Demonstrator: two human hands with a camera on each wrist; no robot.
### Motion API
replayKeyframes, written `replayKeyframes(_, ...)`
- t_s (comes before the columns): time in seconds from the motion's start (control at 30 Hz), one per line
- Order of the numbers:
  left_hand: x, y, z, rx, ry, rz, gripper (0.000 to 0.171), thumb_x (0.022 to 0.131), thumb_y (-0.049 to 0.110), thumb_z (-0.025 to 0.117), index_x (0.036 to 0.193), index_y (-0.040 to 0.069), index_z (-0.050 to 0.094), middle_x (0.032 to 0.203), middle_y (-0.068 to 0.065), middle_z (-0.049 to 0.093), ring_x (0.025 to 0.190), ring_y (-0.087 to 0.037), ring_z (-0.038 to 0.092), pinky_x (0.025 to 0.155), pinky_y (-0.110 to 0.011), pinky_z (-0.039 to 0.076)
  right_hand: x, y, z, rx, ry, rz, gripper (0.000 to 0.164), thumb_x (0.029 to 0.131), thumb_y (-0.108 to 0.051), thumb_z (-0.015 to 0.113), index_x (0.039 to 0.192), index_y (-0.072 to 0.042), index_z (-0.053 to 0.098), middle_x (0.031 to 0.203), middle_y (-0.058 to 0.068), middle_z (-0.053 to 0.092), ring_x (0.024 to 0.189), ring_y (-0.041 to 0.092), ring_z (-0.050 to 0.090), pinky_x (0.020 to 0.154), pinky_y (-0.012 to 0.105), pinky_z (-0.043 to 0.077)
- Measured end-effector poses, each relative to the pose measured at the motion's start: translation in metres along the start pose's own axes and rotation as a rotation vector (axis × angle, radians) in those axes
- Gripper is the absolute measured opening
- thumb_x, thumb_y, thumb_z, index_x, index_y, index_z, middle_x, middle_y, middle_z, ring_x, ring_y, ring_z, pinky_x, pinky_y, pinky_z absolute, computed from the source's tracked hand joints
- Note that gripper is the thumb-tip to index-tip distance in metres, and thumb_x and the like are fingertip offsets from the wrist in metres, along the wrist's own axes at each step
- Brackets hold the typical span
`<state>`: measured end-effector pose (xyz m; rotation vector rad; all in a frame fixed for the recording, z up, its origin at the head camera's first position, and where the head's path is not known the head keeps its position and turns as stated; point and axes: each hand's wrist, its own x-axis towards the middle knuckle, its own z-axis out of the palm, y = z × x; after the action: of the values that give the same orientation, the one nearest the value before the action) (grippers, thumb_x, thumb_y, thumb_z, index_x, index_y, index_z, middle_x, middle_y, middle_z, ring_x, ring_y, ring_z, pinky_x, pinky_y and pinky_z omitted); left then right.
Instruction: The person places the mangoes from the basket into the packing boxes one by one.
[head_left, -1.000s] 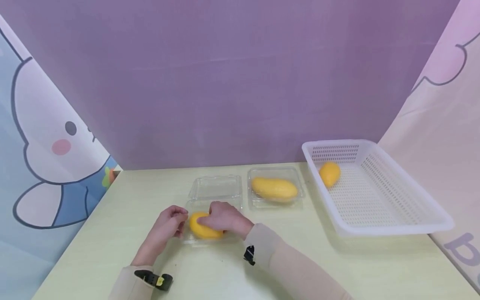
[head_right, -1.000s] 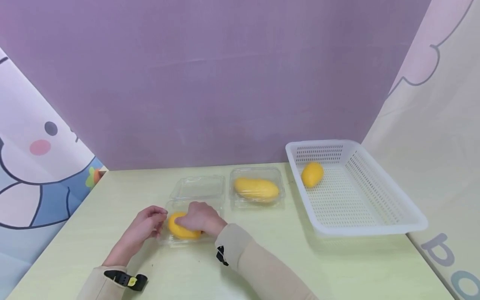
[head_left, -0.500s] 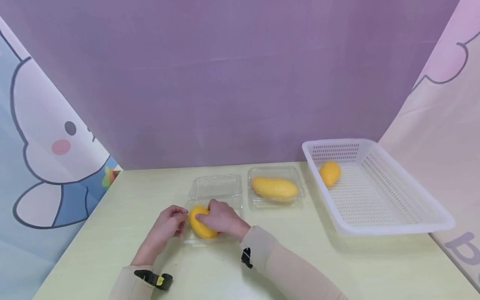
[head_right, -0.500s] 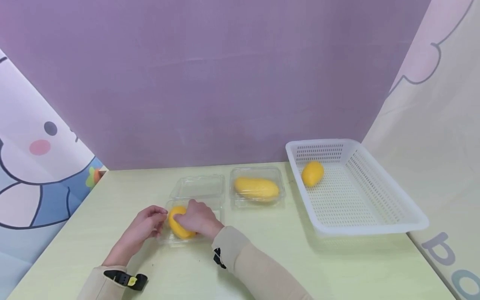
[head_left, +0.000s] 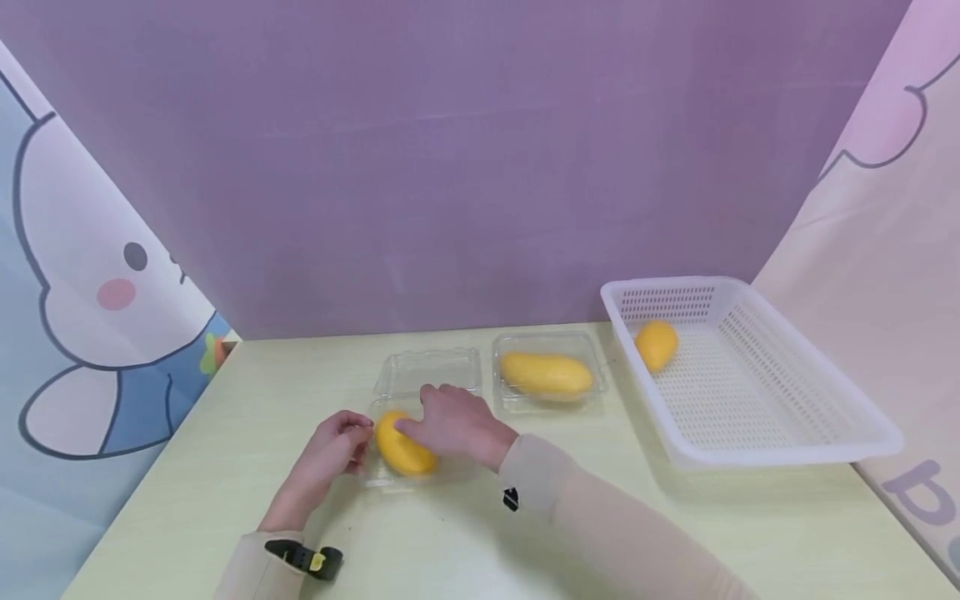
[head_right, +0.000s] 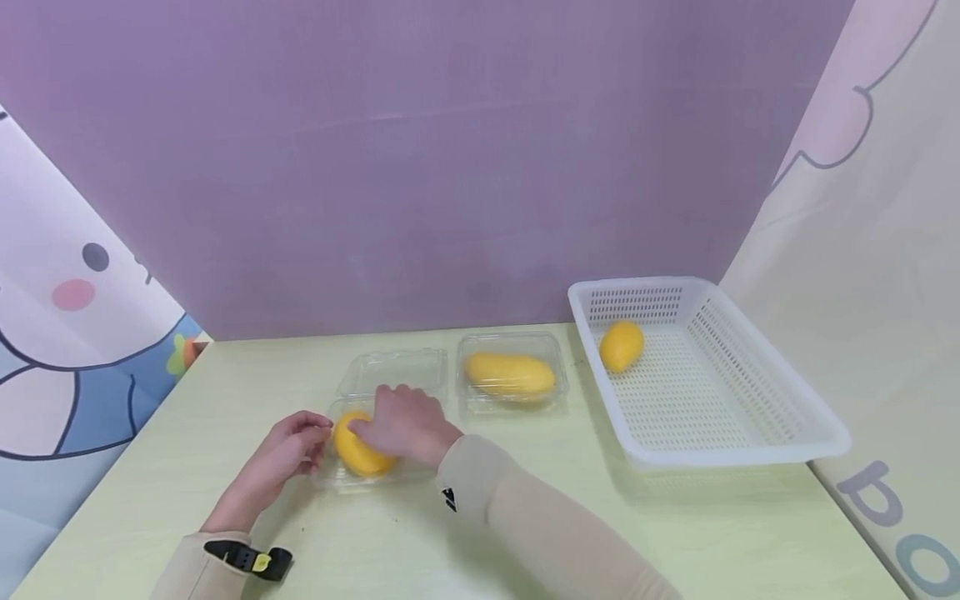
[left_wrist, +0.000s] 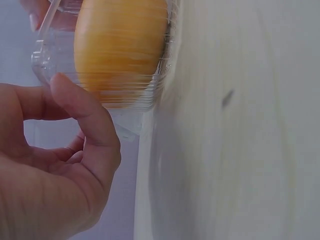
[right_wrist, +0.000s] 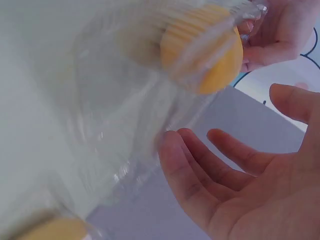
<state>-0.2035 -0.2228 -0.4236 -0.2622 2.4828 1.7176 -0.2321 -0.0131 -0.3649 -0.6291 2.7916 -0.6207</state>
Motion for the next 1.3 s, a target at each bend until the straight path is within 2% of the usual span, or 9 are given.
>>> replayKeyframes(0.2, -0.001, 0.002, 0.0, 0.0, 0.002, 0.001, 0.025, 0.101, 0.012, 0.053, 0.121, -0.004, 0.051, 0.089, -0.013, 0.055, 0.07, -0.022, 0.052, 0.059, -0.031, 0.051, -0.007, -0.001, -0.014, -0.142, 0.01, -0.011, 0.066, 0.096, -0.061, 0.054, 0.136, -0.009, 0.059, 0.118, 0.007, 0.064, 0.1, 0.026, 0.061, 0.08, 0.041, 0.053)
replayKeyframes(0.47, 0.0, 0.002, 0.001, 0.005, 0.008, 0.001, 0.025, 0.101, 0.011, 0.053, 0.12, -0.004, 0.052, 0.089, -0.014, 0.055, 0.07, -0.022, 0.052, 0.058, -0.031, 0.051, -0.014, 0.007, -0.03, -0.358, 0.024, -0.033, 0.071, 0.097, -0.064, 0.05, 0.146, -0.011, 0.052, 0.136, 0.01, 0.057, 0.122, 0.031, 0.053, 0.099, 0.047, 0.048)
replayKeyframes(0.6, 0.0, 0.001, 0.0, -0.003, 0.006, 0.003, 0.024, 0.101, 0.011, 0.053, 0.12, -0.004, 0.052, 0.088, -0.014, 0.055, 0.069, -0.021, 0.052, 0.057, -0.031, 0.051, -0.017, 0.016, -0.039, -0.383, 0.039, -0.027, 0.071, 0.098, -0.063, 0.051, 0.146, -0.012, 0.051, 0.137, 0.011, 0.056, 0.123, 0.032, 0.053, 0.097, 0.047, 0.049)
replayKeyframes(0.83, 0.0, -0.002, 0.0, 0.001, 0.001, 0.001, 0.025, 0.102, 0.012, 0.053, 0.121, -0.004, 0.051, 0.087, -0.012, 0.055, 0.069, -0.021, 0.052, 0.058, -0.031, 0.05, -0.02, 0.035, -0.057, -0.403, 0.071, 0.001, 0.068, 0.097, -0.06, 0.054, 0.143, -0.01, 0.053, 0.128, 0.011, 0.057, 0.115, 0.032, 0.053, 0.093, 0.045, 0.049)
replayKeyframes(1.07, 0.0, -0.001, 0.001, 0.0, 0.0, -0.002, 0.025, 0.101, 0.012, 0.054, 0.12, -0.004, 0.051, 0.086, -0.013, 0.055, 0.069, -0.021, 0.052, 0.058, -0.031, 0.05, -0.021, 0.057, -0.079, -0.446, 0.105, 0.022, 0.065, 0.098, -0.056, 0.053, 0.14, -0.006, 0.054, 0.134, 0.016, 0.056, 0.122, 0.035, 0.053, 0.098, 0.051, 0.048)
replayKeyframes(1.3, 0.0, -0.001, 0.001, -0.003, 0.003, -0.001, 0.025, 0.101, 0.012, 0.053, 0.12, -0.004, 0.051, 0.086, -0.012, 0.055, 0.069, -0.022, 0.052, 0.059, -0.031, 0.05, -0.023, 0.084, -0.098, -0.45, 0.162, 0.019, 0.068, 0.1, -0.052, 0.052, 0.145, -0.002, 0.049, 0.14, 0.021, 0.054, 0.13, 0.041, 0.049, 0.102, 0.057, 0.045)
